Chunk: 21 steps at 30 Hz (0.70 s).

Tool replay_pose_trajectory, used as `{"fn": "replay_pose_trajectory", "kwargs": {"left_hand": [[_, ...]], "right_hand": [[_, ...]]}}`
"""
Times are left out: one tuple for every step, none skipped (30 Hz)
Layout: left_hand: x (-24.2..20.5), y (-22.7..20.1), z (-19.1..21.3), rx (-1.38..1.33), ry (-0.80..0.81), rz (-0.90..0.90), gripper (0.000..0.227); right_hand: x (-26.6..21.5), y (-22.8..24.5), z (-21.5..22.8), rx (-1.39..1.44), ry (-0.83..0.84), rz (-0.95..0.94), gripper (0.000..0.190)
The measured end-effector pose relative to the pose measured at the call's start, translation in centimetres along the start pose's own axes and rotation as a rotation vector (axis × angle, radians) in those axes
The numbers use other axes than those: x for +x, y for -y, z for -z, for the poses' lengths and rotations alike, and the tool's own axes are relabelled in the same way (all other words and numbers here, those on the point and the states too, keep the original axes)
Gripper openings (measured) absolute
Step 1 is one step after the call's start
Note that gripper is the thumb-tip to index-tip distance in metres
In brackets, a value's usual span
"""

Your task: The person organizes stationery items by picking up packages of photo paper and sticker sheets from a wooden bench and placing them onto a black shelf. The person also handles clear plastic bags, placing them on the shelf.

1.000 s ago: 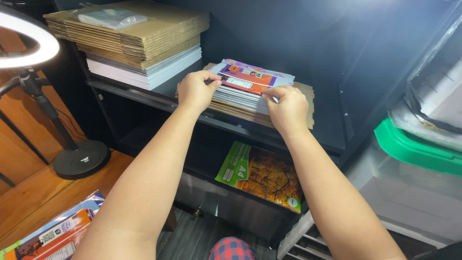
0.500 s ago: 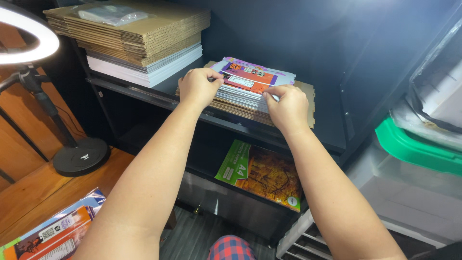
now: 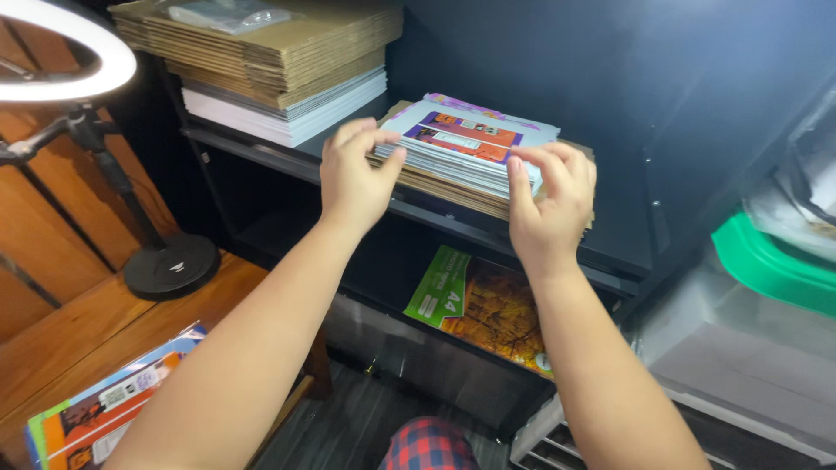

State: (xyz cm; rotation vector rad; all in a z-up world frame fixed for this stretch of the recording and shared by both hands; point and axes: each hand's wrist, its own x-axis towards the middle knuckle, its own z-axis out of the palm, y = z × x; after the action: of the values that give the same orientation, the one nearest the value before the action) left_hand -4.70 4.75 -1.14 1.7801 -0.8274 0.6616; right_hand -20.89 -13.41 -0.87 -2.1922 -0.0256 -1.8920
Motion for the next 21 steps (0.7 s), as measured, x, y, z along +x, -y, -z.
{"fn": "replay_pose_trajectory", "kwargs": {"left_hand": [[-1.7,0.0,1.0,0.010,-0.003,0.006,0.018],[-3.4,0.1,2.2,-0.018,0.003,-0.012,0.017],[-5.2,0.1,3.3,-0.046,0.008,-0.030,0.017],[-7.1,1.2,4.5,-0.032,0.004,-0.022,0.017],[-9.0,2.2,5.6,-0.005,0.011,-0.001,0.018],[-10.9,3.2,6.8,0.022,0.017,0.021,0.019],[-12.7,4.5,7.9,0.036,0.011,0.029,0.019],[-14.6,5.7,9.1,0.068,-0.016,0.074,0.020],[-16.5,7.0,10.3,0.100,-0.043,0.118,0.021],[-18.2,8.7,11.6,0.115,-0.049,0.130,0.021],[-20.0,10.4,13.1,0.122,-0.084,0.184,0.022],[-21.9,12.1,14.5,0.129,-0.120,0.239,0.022],[-23.4,13.4,15.9,0.143,-0.125,0.252,0.022],[-25.1,14.7,17.4,0.220,-0.159,0.312,0.021],[-26.8,15.9,19.0,0.297,-0.193,0.371,0.021],[-27.7,16.4,20.5,0.316,-0.193,0.389,0.021],[-28.8,16.8,22.0,0.368,-0.215,0.398,0.022],[-29.8,17.3,23.6,0.419,-0.237,0.406,0.022],[-30.7,17.6,24.6,0.436,-0.236,0.424,0.022],[-31.4,17.8,25.7,0.478,-0.251,0.421,0.023],[-32.2,18.1,26.7,0.519,-0.264,0.418,0.024]], "right_hand": [[-0.8,1.3,0.1,0.011,0.004,-0.003,0.011],[-1.6,2.6,0.1,0.075,-0.010,0.010,0.010],[-2.3,3.9,0.1,0.138,-0.025,0.022,0.008],[-3.4,4.8,-0.5,0.154,-0.020,0.019,0.008],[-4.4,5.7,-1.1,0.231,0.008,0.037,0.009],[-5.4,6.6,-1.6,0.309,0.037,0.056,0.010],[-6.7,7.1,-2.6,0.326,0.041,0.053,0.010],[-8.0,7.7,-3.7,0.395,0.087,0.022,0.011],[-9.4,8.3,-4.8,0.463,0.133,-0.008,0.013],[-10.7,8.6,-5.9,0.480,0.142,-0.013,0.013],[-12.1,8.9,-7.1,0.535,0.198,-0.058,0.013],[-13.6,9.3,-8.2,0.588,0.256,-0.103,0.014],[-15.0,9.7,-9.4,0.605,0.266,-0.107,0.014],[-16.3,10.3,-10.5,0.618,0.320,-0.157,0.013],[-17.8,10.8,-11.7,0.632,0.375,-0.205,0.013],[-19.1,11.8,-12.7,0.649,0.390,-0.217,0.013],[-20.5,12.8,-13.7,0.672,0.463,-0.287,0.012],[-21.8,13.8,-14.6,0.691,0.537,-0.356,0.012],[-23.0,15.0,-15.1,0.707,0.554,-0.365,0.012],[-23.9,16.1,-15.7,0.711,0.599,-0.371,0.013],[-24.8,17.2,-16.3,0.715,0.644,-0.377,0.014]]}}
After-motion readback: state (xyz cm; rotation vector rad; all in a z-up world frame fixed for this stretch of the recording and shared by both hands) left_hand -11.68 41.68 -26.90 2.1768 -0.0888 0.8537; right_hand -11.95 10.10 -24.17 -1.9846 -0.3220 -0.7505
